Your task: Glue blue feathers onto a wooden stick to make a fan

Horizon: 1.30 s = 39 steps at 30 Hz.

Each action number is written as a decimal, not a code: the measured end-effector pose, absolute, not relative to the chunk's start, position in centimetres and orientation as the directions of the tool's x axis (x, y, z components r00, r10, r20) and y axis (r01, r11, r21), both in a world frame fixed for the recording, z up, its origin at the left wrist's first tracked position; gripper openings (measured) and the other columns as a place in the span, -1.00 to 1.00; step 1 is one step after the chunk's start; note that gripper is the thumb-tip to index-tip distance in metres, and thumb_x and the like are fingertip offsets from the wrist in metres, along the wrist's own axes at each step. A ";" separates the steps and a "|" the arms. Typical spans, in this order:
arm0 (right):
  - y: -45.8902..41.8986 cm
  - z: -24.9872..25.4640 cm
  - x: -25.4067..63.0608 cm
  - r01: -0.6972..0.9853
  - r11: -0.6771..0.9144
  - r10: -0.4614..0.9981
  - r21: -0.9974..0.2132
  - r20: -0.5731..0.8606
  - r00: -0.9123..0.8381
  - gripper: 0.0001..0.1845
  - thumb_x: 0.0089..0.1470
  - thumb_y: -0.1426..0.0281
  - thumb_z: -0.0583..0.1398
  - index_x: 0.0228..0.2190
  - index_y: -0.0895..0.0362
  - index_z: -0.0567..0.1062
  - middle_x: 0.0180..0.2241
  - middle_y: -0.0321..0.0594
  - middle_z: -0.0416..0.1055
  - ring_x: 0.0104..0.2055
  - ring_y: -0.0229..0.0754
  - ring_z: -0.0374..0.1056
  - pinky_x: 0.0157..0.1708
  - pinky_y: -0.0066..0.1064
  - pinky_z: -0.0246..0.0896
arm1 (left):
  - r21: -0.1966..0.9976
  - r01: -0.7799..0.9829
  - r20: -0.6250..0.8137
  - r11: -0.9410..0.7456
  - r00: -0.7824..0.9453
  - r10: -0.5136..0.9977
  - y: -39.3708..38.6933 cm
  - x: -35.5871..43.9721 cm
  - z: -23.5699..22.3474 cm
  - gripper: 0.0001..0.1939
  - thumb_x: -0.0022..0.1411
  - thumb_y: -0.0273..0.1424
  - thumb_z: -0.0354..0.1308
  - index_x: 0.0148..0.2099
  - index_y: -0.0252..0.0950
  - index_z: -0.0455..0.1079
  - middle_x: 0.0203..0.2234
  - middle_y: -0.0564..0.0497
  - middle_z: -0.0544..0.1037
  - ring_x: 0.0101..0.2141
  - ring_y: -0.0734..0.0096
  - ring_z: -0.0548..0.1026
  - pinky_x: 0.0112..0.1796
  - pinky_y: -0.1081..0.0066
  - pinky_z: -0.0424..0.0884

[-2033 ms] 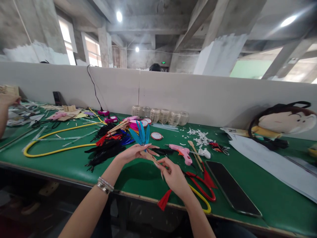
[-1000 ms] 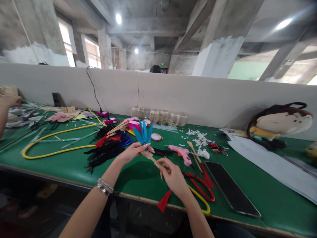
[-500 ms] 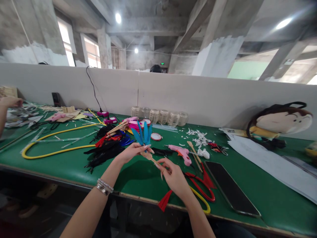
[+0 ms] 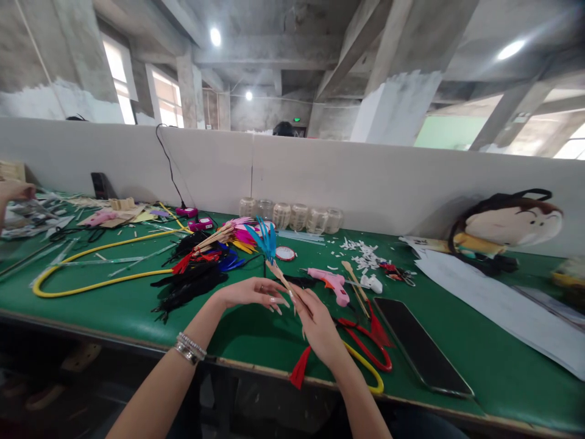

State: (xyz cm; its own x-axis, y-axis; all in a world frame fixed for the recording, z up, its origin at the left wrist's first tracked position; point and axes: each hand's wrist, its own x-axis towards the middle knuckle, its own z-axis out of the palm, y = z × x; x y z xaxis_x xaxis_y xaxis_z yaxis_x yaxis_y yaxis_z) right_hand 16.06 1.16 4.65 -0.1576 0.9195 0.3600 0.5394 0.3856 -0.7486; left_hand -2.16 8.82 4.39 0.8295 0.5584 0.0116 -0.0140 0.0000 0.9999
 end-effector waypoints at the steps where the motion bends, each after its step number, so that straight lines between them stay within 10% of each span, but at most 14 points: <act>1: 1.1 4.5 15.9 0.573 0.423 0.900 -0.702 0.399 -0.175 -0.62 0.12 0.36 -0.09 -0.05 0.08 0.29 -0.37 -0.21 0.24 -0.34 -0.24 0.26 -0.33 -0.40 0.23 | 1.000 -0.012 0.008 0.004 0.839 0.545 8.8 -2.1 4.3 -0.52 0.01 -0.30 0.19 0.01 -0.29 0.28 -0.12 -0.18 0.44 -0.23 0.25 0.47 -0.17 0.24 0.32; 12: 0.4 4.1 14.4 0.811 0.502 0.820 -0.301 0.463 -0.336 -0.44 0.10 0.31 -0.04 0.14 -0.04 -0.04 -0.07 -0.12 0.21 -0.06 -0.08 0.18 -0.12 -0.18 0.17 | 0.991 -0.131 0.070 0.025 0.669 0.740 8.8 -1.5 4.4 -0.62 0.09 -0.19 0.08 -0.15 -0.37 0.40 -0.28 -0.11 0.53 -0.27 0.33 0.48 -0.14 0.31 0.32; 18: 1.0 5.9 18.8 0.950 0.144 0.783 -0.276 0.619 0.061 -0.64 0.08 0.34 -0.04 -0.09 0.14 0.30 -0.21 -0.10 0.33 -0.14 -0.06 0.23 -0.14 -0.20 0.12 | 0.989 -0.146 0.116 -0.024 0.663 0.739 8.5 -1.6 5.0 -0.66 0.08 -0.17 0.08 -0.29 -0.38 0.42 -0.37 -0.08 0.53 -0.32 0.33 0.48 -0.20 0.34 0.34; 25: 0.8 5.5 22.1 0.922 -0.358 0.911 -0.146 0.160 0.379 -0.55 0.06 0.22 -0.02 -0.09 0.25 0.27 -0.11 0.01 0.30 -0.06 0.08 0.20 -0.21 -0.19 0.14 | 0.994 -0.084 0.114 -0.076 0.754 0.647 8.2 -2.1 5.1 -0.66 0.09 -0.20 0.08 -0.24 -0.38 0.44 -0.48 -0.04 0.53 -0.39 0.38 0.46 -0.23 0.37 0.32; 39: 4.5 4.8 21.7 0.864 -0.410 0.874 -0.292 0.145 0.464 -0.60 0.02 0.18 0.00 -0.29 0.30 0.30 -0.30 0.20 0.38 -0.18 0.16 0.32 -0.23 -0.08 0.09 | 0.990 -0.035 0.109 -0.135 0.799 0.591 4.2 -1.8 7.7 -0.69 0.12 -0.19 0.02 -0.41 -0.34 0.41 -0.49 -0.05 0.51 -0.37 0.34 0.46 -0.23 0.37 0.31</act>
